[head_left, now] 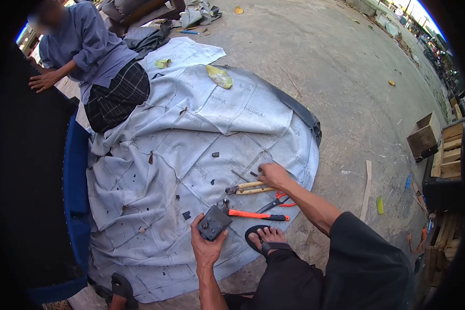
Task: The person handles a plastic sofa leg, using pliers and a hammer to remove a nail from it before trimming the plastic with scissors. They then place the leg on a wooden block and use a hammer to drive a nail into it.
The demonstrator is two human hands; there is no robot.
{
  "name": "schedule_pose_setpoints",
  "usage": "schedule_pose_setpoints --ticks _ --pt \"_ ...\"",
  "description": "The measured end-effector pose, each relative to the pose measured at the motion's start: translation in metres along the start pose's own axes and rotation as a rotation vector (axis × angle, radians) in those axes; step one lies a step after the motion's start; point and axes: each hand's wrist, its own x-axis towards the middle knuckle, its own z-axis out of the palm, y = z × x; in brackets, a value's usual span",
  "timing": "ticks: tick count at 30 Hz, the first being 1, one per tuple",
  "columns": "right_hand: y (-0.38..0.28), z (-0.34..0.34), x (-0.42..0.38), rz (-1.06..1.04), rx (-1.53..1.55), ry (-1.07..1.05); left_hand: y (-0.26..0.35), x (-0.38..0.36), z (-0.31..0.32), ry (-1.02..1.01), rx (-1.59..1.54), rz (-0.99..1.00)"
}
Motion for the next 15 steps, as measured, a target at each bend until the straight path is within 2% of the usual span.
schedule_pose_setpoints --ticks 1,3,4,6,8,11,12,13,14,15 --pt "-0.003 0.002 0.011 0.005 0.002 0.002 0.0 0.001 0.002 -0.014 0.005 -0.008" --pt "-0.01 0.004 0.028 -0.012 -0.264 -0.207 -0.003 0.005 0.005 -0.022 0.024 0.0" --pt "-0.011 -0.001 0.024 -0.008 -0.262 -0.199 -0.003 0.009 0.006 -0.023 0.036 0.007" --pt "-0.019 -0.008 0.011 -0.09 0.165 0.21 0.008 0.017 0.005 -0.01 0.035 -0.007" --pt "-0.023 -0.008 0.001 -0.1 0.159 0.278 0.017 0.02 0.004 -0.019 0.037 -0.026" --pt "-0.027 -0.005 0.01 0.053 -0.283 -0.369 0.014 0.032 0.011 0.004 -0.077 -0.01" --pt "-0.031 -0.003 0.017 0.065 -0.262 -0.42 0.019 0.034 0.014 -0.01 -0.132 -0.021" --pt "-0.029 0.01 0.024 0.023 -0.142 -0.32 0.008 0.036 0.015 -0.027 -0.148 0.0" --pt "-0.037 0.023 0.027 -0.004 0.026 -0.032 0.003 0.039 0.017 -0.041 -0.143 0.032" --pt "-0.048 0.029 0.034 0.08 0.031 -0.024 -0.002 0.04 0.017 -0.058 -0.139 0.028"
